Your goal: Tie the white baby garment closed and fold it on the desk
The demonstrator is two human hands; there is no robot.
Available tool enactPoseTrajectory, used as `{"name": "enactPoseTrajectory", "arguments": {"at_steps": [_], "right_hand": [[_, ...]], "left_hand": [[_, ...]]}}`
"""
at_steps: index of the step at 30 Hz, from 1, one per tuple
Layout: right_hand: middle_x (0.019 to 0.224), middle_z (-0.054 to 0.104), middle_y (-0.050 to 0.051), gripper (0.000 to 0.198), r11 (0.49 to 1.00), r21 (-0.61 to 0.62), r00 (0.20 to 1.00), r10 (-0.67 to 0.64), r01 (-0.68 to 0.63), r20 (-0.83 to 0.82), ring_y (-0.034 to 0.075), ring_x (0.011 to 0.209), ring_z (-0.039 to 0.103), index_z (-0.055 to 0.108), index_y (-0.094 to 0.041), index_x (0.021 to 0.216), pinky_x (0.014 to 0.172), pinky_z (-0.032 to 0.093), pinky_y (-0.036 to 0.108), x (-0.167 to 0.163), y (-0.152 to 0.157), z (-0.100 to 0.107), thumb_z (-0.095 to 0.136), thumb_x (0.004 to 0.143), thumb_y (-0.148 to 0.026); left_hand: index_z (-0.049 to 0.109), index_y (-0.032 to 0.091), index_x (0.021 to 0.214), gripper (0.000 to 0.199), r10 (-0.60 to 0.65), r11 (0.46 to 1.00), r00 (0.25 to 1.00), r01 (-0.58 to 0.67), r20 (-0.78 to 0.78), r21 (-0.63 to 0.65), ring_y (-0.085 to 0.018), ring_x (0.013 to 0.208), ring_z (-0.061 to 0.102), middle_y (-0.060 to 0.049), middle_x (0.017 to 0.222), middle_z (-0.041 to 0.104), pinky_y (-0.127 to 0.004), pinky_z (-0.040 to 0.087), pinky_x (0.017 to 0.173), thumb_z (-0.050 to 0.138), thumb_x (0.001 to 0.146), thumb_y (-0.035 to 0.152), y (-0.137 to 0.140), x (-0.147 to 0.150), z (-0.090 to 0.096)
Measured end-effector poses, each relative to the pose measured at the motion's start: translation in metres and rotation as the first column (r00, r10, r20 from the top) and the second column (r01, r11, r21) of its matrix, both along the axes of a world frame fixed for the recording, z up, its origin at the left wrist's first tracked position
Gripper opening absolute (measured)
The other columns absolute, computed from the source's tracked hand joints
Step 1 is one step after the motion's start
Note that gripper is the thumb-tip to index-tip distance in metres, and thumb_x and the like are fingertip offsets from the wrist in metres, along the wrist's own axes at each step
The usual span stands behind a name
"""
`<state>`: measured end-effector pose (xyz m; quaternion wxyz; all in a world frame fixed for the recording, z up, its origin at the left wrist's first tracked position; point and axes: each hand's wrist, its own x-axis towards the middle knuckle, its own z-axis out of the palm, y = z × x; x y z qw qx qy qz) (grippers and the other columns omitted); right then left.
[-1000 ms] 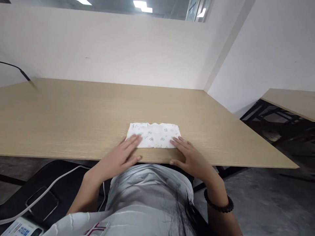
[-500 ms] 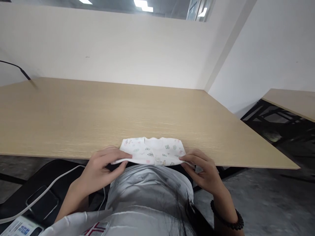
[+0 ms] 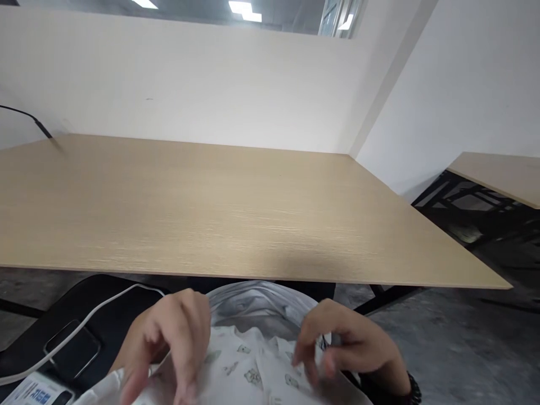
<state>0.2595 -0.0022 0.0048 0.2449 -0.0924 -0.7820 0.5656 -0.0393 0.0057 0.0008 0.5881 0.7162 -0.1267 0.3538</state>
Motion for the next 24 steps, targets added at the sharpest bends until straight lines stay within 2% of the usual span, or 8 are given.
{"name": "enactPoseTrajectory", "arguments": {"at_steps": [2,5,8,11,15,18,21,24], "right_hand": [[0.082,0.075,0.006,0.033,0.991,0.051,0.989,-0.123,0.120,0.077,0.017,0.073,0.070,0.070,-0.017,0.111,0.071,0.053,0.025,-0.014,0.001,-0.001,0.054,0.096,-0.043],[0.102,0.073,0.009,0.030,0.983,0.166,0.974,-0.110,0.077,0.200,0.020,0.092,0.067,0.069,-0.019,0.113,0.081,0.051,0.029,-0.031,0.002,-0.001,0.059,0.094,-0.040],[0.100,0.071,0.007,0.030,0.979,0.204,0.960,-0.033,-0.026,0.280,0.020,0.091,0.066,0.069,-0.021,0.109,0.080,0.051,0.029,-0.036,0.002,-0.006,0.057,0.094,-0.044],[0.089,0.071,0.003,0.024,0.980,0.198,0.950,-0.080,0.020,0.301,0.019,0.082,0.066,0.069,-0.025,0.103,0.076,0.051,0.027,-0.033,0.001,-0.010,0.062,0.090,-0.044],[0.086,0.070,-0.002,0.010,0.961,0.252,0.963,-0.166,0.110,0.213,0.017,0.081,0.066,0.067,-0.030,0.096,0.076,0.052,0.027,-0.032,-0.003,-0.003,0.066,0.087,-0.034],[0.086,0.069,-0.003,0.007,0.950,0.273,0.954,-0.215,0.154,0.210,0.017,0.080,0.065,0.064,-0.029,0.094,0.074,0.052,0.027,-0.034,-0.006,0.008,0.065,0.087,-0.028],[0.088,0.068,-0.001,0.004,0.922,0.236,0.885,-0.367,0.306,0.287,0.016,0.079,0.063,0.062,-0.026,0.094,0.070,0.050,0.026,-0.034,-0.009,0.014,0.061,0.091,-0.028],[0.090,0.067,0.000,0.007,0.875,0.208,0.820,-0.483,0.438,0.305,0.015,0.083,0.061,0.061,-0.024,0.093,0.070,0.048,0.025,-0.033,-0.010,0.011,0.057,0.094,-0.030]], "left_hand": [[0.073,0.022,0.098,0.039,0.139,0.989,0.984,-0.144,-0.115,-0.037,-0.011,0.046,0.062,-0.002,0.056,0.068,-0.019,0.049,0.052,0.057,0.091,0.056,0.002,0.003,0.005],[0.074,0.018,0.097,0.031,0.365,0.925,0.833,-0.373,-0.415,0.065,-0.015,0.062,0.066,-0.007,0.071,0.073,-0.023,0.052,0.062,0.061,0.091,0.046,0.001,0.007,0.015],[0.071,0.018,0.103,0.028,0.358,0.934,0.726,-0.286,-0.587,0.215,-0.020,0.082,0.068,-0.009,0.092,0.075,-0.028,0.053,0.076,0.061,0.091,0.041,0.001,0.013,0.020],[0.069,0.017,0.108,0.027,0.308,0.946,0.733,-0.169,-0.607,0.276,-0.022,0.090,0.069,-0.011,0.098,0.074,-0.030,0.053,0.082,0.053,0.095,0.036,0.001,0.018,0.020],[0.070,0.019,0.108,0.025,0.301,0.951,0.709,-0.171,-0.638,0.259,-0.023,0.090,0.070,-0.010,0.099,0.075,-0.030,0.053,0.083,0.050,0.097,0.029,-0.001,0.020,0.023],[0.070,0.021,0.103,0.019,0.324,0.945,0.678,-0.205,-0.660,0.254,-0.022,0.088,0.068,-0.007,0.097,0.074,-0.030,0.052,0.083,0.053,0.095,0.026,-0.002,0.020,0.025],[0.070,0.022,0.095,0.015,0.388,0.922,0.659,-0.291,-0.645,0.257,-0.018,0.077,0.064,-0.004,0.085,0.071,-0.028,0.050,0.074,0.057,0.093,0.031,-0.002,0.019,0.022],[0.069,0.019,0.089,0.021,0.416,0.896,0.649,-0.411,-0.638,0.166,-0.015,0.070,0.059,-0.003,0.078,0.068,-0.025,0.047,0.064,0.058,0.093,0.037,-0.002,0.022,0.014]]}}
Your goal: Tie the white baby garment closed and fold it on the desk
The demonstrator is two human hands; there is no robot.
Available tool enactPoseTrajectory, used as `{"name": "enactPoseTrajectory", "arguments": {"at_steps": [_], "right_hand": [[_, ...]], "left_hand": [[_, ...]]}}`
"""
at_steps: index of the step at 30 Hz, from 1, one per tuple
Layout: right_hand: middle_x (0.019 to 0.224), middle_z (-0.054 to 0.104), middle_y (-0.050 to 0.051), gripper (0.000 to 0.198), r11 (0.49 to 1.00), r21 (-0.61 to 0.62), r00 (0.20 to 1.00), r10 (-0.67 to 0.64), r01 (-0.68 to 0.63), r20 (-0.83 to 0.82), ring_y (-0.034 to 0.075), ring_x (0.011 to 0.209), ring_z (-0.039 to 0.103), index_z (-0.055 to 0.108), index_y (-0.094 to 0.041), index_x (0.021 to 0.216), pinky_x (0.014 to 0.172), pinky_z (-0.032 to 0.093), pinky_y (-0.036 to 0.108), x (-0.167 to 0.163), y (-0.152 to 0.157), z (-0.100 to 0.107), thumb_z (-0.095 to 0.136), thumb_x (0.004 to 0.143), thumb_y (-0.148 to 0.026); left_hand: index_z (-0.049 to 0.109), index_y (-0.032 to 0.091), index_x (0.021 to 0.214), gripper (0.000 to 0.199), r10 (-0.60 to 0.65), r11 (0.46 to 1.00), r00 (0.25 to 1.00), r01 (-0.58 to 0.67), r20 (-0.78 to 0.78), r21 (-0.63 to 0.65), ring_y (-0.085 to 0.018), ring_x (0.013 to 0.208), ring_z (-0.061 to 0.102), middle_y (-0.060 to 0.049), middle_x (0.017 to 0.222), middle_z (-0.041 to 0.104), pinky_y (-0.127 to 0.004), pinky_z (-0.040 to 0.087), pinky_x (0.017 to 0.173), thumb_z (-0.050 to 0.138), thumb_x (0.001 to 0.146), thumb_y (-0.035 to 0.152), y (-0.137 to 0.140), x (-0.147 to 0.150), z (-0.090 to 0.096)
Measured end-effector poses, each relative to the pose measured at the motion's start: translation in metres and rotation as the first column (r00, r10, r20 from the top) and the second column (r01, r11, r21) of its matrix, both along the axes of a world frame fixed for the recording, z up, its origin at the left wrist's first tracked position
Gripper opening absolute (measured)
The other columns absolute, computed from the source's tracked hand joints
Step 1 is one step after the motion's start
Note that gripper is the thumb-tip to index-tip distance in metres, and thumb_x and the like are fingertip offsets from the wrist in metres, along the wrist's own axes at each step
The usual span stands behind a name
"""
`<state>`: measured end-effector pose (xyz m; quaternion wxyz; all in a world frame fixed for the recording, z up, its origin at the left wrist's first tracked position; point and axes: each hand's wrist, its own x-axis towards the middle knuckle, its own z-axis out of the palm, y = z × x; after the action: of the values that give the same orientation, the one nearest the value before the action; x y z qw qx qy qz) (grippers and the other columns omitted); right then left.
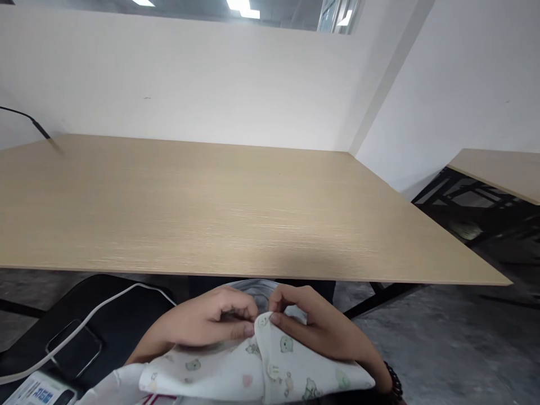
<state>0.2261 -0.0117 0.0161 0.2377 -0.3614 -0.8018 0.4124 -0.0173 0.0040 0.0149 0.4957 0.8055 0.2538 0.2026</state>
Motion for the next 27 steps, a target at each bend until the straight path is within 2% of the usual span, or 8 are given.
{"name": "enactPoseTrajectory", "arguments": {"at_steps": [5,11,14,17,21,24,27], "right_hand": [[0.088,0.063,0.001,0.011,0.993,0.073,0.994,-0.094,0.098,-0.063,0.015,0.081,0.057,0.058,-0.022,0.094,0.070,0.046,0.025,-0.002,0.001,-0.008,0.052,0.098,-0.031],[0.087,0.063,0.002,0.008,0.971,0.178,0.974,-0.130,0.163,-0.185,0.015,0.080,0.057,0.059,-0.022,0.098,0.074,0.046,0.026,0.007,0.001,-0.012,0.053,0.098,-0.028],[0.086,0.061,0.003,0.009,0.958,0.139,0.921,-0.191,0.250,-0.338,0.016,0.079,0.057,0.059,-0.022,0.099,0.072,0.047,0.027,0.018,0.002,-0.015,0.053,0.098,-0.029],[0.085,0.059,0.003,0.007,0.951,0.050,0.848,-0.246,0.304,-0.469,0.016,0.077,0.057,0.059,-0.024,0.098,0.067,0.047,0.026,0.026,0.001,-0.016,0.055,0.097,-0.029],[0.084,0.058,0.004,0.009,0.949,-0.058,0.755,-0.281,0.309,-0.593,0.018,0.075,0.057,0.057,-0.026,0.099,0.066,0.047,0.029,0.026,0.001,-0.016,0.055,0.097,-0.034],[0.075,0.053,0.002,0.014,0.945,-0.068,0.650,-0.272,0.321,-0.710,0.019,0.069,0.054,0.053,-0.027,0.093,0.064,0.048,0.033,0.025,0.004,-0.014,0.055,0.095,-0.040],[0.067,0.041,-0.001,0.018,0.935,-0.090,0.548,-0.277,0.343,-0.789,0.019,0.061,0.048,0.047,-0.029,0.087,0.057,0.045,0.032,0.028,0.009,-0.010,0.055,0.092,-0.044]], "left_hand": [[0.069,0.016,0.087,0.029,0.201,0.962,0.978,-0.187,0.052,-0.199,-0.015,0.074,0.060,-0.004,0.081,0.068,-0.024,0.046,0.066,0.058,0.092,0.042,0.001,0.012,-0.008],[0.069,0.016,0.077,0.027,0.337,0.929,0.940,-0.323,0.053,-0.182,-0.014,0.072,0.056,-0.002,0.075,0.064,-0.024,0.044,0.065,0.066,0.086,0.041,0.005,0.016,-0.014],[0.064,0.016,0.073,0.031,0.444,0.879,0.891,-0.412,0.093,-0.241,-0.012,0.062,0.052,0.000,0.067,0.059,-0.021,0.040,0.056,0.066,0.086,0.044,0.008,0.007,-0.016],[0.058,0.017,0.072,0.037,0.572,0.794,0.803,-0.489,0.169,-0.362,-0.008,0.050,0.043,0.003,0.059,0.052,-0.019,0.033,0.047,0.067,0.085,0.050,0.011,-0.001,-0.017],[0.053,0.018,0.072,0.039,0.717,0.688,0.632,-0.573,0.295,-0.445,-0.007,0.047,0.039,0.006,0.057,0.047,-0.018,0.031,0.044,0.070,0.081,0.052,0.013,-0.005,-0.017],[0.054,0.018,0.073,0.039,0.769,0.638,0.517,-0.586,0.375,-0.500,-0.007,0.048,0.041,0.006,0.058,0.047,-0.018,0.035,0.045,0.072,0.080,0.051,0.016,-0.008,-0.019],[0.058,0.018,0.077,0.037,0.795,0.604,0.408,-0.597,0.448,-0.528,-0.010,0.054,0.050,0.004,0.064,0.053,-0.021,0.044,0.052,0.073,0.079,0.052,0.019,-0.015,-0.019]]}}
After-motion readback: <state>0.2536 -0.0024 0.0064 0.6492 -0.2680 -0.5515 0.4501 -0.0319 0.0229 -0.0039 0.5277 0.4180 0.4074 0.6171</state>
